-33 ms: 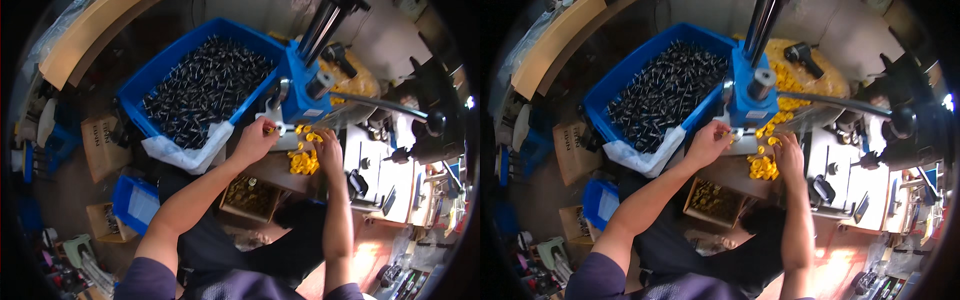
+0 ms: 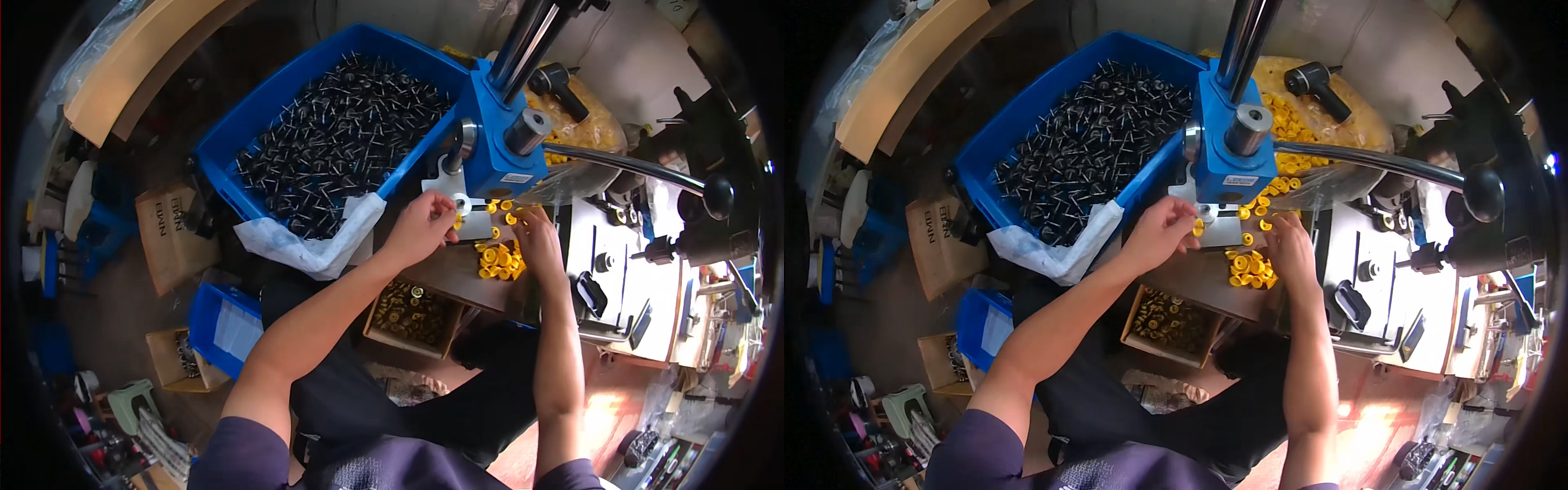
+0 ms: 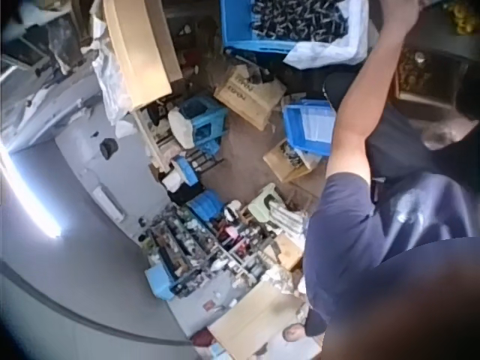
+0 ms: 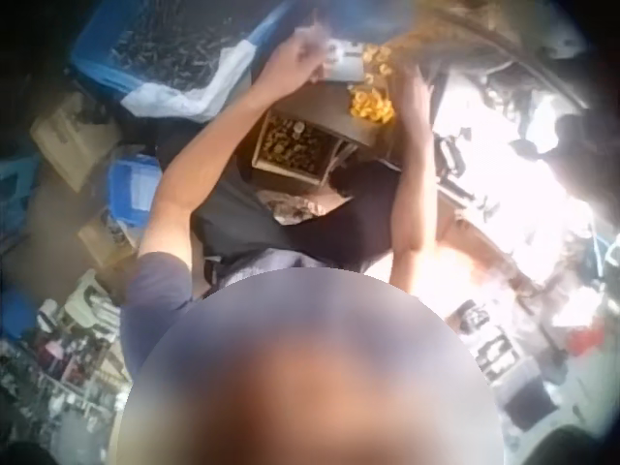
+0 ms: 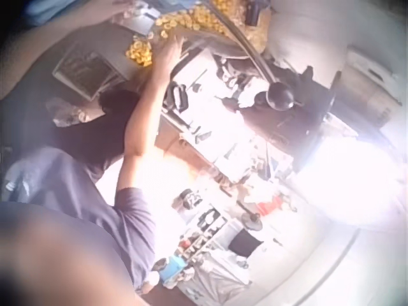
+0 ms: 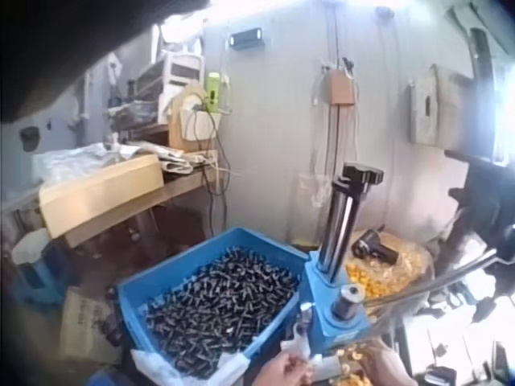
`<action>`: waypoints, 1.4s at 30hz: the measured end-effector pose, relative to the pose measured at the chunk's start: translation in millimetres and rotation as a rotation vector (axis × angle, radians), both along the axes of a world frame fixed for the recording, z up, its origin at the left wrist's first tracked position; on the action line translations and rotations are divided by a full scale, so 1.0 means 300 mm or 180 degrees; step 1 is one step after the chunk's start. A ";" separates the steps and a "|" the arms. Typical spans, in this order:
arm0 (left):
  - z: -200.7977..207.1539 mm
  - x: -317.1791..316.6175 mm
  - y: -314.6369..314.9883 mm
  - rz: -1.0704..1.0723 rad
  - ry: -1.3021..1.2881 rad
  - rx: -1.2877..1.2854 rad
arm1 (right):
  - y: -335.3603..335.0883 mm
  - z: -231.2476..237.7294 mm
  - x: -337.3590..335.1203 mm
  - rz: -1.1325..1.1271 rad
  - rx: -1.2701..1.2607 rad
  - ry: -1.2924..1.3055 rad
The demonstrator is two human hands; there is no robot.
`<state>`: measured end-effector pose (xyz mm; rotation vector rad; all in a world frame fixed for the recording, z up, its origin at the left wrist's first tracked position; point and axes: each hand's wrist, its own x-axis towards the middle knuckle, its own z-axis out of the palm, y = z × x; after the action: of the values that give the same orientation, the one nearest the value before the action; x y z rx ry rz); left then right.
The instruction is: The person assembles small mechanical parts by hand, pressing metal pins and plastic caps together using a manual arbor press to create finished parts.
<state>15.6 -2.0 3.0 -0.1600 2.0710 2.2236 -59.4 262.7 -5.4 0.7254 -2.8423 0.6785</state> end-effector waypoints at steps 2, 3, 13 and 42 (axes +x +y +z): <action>0.002 0.078 -0.028 -0.0192 -0.0406 0.0686 | -0.034 -0.037 -0.006 -0.0054 0.0138 -0.0127; 0.080 0.108 -0.030 -0.0289 -0.1034 0.1404 | -0.037 -0.043 -0.017 -0.0176 0.0325 -0.0213; 0.273 -0.055 -0.487 -0.0803 0.1591 -0.4099 | -0.029 -0.135 -0.066 -0.0158 0.0318 -0.0407; 0.234 0.055 -0.129 0.0239 0.0150 -0.1174 | -0.279 -0.040 0.056 0.0290 -0.1457 0.0163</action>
<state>32.0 -40.6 73.2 -0.2170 2.5219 1.8750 -42.6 179.0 -17.2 0.7757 -2.4750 1.2456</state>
